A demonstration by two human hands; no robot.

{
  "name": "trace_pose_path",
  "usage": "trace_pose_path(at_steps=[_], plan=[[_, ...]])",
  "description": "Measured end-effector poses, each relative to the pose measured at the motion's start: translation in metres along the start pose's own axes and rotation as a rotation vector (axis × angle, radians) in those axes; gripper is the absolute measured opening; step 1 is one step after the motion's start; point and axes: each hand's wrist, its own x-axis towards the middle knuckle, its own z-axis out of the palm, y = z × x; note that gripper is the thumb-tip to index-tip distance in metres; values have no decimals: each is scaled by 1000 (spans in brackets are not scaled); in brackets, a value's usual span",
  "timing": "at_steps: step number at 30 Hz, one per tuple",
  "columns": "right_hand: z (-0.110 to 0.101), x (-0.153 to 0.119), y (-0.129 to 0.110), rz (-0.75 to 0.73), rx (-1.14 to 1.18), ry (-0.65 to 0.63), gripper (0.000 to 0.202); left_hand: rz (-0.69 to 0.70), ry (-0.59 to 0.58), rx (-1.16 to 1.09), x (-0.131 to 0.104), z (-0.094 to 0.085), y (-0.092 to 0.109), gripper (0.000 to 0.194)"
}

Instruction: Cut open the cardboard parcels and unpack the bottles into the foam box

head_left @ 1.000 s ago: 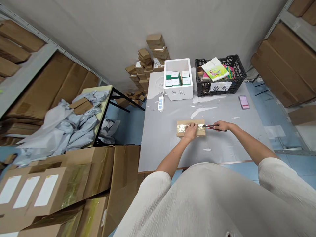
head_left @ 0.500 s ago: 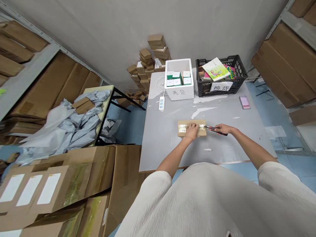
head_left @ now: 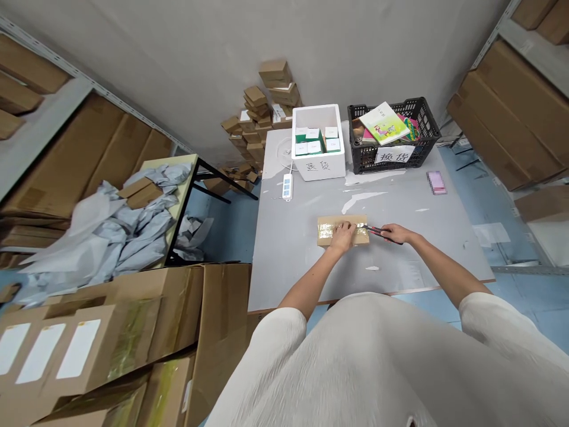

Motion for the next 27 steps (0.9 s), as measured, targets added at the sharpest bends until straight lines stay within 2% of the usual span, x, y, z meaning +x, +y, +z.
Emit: trace_pose_path(at_steps=[10, 15, 21, 27], plan=[[-30, 17, -15, -4, -155, -101, 31, 22, -25, 36, -5, -1, 0, 74], [-42, 25, -14, 9, -186, -192, 31, 24, -27, 51, -4, -1, 1, 74], [-34, 17, -5, 27, -48, -210, 43, 25, -25, 44, -4, 1, 1, 75], [-11, 13, 0, -41, 97, -155, 54, 29, -7, 34, -2, 6, -2, 76]])
